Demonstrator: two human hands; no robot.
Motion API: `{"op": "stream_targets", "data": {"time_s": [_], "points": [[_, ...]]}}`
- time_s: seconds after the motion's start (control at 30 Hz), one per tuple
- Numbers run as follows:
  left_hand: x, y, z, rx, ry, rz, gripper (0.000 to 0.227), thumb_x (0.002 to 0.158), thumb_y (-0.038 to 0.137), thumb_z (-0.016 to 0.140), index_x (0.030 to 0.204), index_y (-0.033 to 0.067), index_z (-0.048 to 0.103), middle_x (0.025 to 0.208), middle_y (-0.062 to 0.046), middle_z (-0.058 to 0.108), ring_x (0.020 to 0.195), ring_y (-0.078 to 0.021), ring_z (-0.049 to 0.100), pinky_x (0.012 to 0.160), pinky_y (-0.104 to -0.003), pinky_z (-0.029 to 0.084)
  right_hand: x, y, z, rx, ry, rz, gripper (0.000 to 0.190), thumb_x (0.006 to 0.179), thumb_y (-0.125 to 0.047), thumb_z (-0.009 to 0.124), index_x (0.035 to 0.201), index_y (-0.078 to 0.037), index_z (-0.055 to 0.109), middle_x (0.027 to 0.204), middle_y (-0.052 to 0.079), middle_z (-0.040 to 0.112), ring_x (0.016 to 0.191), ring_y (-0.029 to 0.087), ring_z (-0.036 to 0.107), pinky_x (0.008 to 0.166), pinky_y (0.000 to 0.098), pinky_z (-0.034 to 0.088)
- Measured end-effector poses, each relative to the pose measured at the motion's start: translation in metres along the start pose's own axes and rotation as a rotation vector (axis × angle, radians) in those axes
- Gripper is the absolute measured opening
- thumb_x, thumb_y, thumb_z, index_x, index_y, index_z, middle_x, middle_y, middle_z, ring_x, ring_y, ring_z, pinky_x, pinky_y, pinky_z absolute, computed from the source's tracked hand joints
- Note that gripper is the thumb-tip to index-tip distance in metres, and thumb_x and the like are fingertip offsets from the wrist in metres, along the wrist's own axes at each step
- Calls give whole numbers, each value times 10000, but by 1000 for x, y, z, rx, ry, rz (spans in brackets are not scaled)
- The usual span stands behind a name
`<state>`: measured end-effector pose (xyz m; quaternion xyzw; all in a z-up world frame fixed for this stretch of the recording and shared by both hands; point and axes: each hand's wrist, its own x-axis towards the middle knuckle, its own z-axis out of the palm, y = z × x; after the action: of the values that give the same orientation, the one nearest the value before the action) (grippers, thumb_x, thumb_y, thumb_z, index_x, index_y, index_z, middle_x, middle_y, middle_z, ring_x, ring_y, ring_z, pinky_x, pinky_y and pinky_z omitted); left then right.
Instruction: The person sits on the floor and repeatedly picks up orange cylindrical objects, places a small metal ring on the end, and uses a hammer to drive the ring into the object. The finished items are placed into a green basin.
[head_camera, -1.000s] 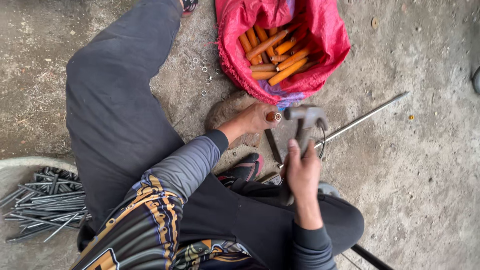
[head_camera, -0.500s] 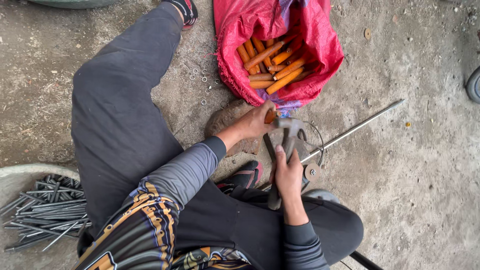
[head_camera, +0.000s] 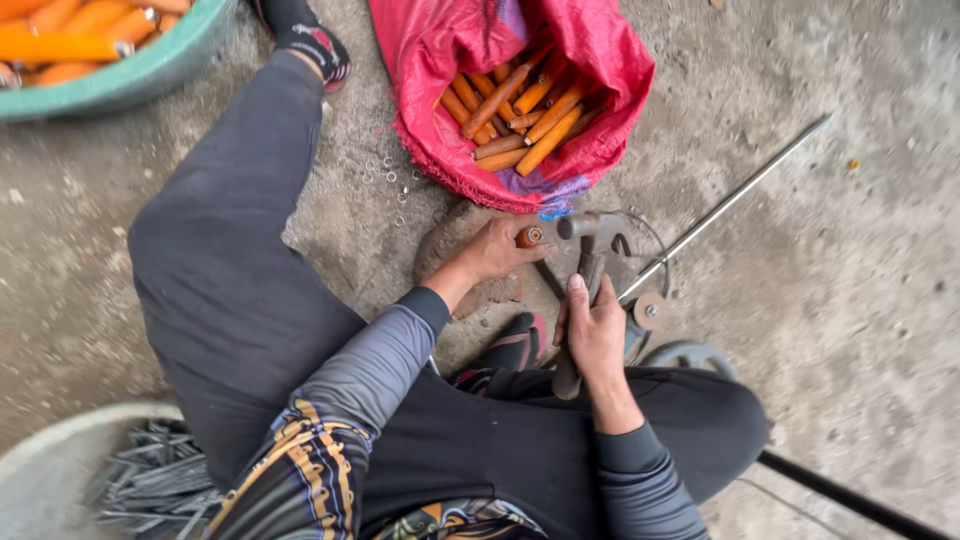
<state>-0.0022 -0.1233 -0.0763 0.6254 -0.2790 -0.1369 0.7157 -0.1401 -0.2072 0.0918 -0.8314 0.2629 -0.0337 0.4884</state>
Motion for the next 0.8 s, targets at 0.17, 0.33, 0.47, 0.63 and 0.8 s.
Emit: {"op": "stream_targets", "data": {"time_s": [0.17, 0.33, 0.47, 0.63, 0.8], "points": [[-5, -3, -3, -34, -36, 16, 205, 878, 224, 799, 861, 57, 682, 689, -8, 565, 675, -91, 515, 616, -314, 467, -8, -23, -8, -239, 5, -40, 335, 1032, -323, 607, 939, -6, 554, 540, 49, 609, 425, 133, 584, 401, 304, 450], [-4, -12, 1, -3, -86, 18, 241, 893, 217, 803, 824, 47, 645, 676, -19, 572, 657, -108, 521, 621, -323, 466, -25, -29, -31, -199, 93, -256, 305, 1052, -289, 593, 973, 3, 554, 585, 17, 626, 471, 95, 621, 435, 295, 481], [2, -20, -1, 30, -111, 74, 172, 875, 151, 784, 918, 46, 655, 756, -59, 636, 719, -135, 588, 685, -338, 510, -11, -4, -6, -403, 130, -303, 375, 1010, -316, 641, 1059, 48, 564, 620, 187, 633, 542, 345, 650, 485, 435, 496], [1, -23, -1, 17, -75, 317, 345, 798, 139, 788, 1120, 52, 705, 1004, -115, 746, 948, -148, 691, 820, -357, 556, 5, 11, 8, -679, -72, -258, 464, 992, -411, 675, 975, 39, 564, 713, 324, 641, 720, 537, 655, 601, 562, 511], [-1, -21, 7, 10, -88, -104, 212, 882, 224, 813, 975, 52, 730, 811, -79, 733, 769, -102, 640, 725, -345, 549, -10, -23, -18, -559, 40, -150, 422, 975, -398, 636, 1001, 17, 560, 650, 268, 658, 646, 483, 699, 560, 534, 520]]}}
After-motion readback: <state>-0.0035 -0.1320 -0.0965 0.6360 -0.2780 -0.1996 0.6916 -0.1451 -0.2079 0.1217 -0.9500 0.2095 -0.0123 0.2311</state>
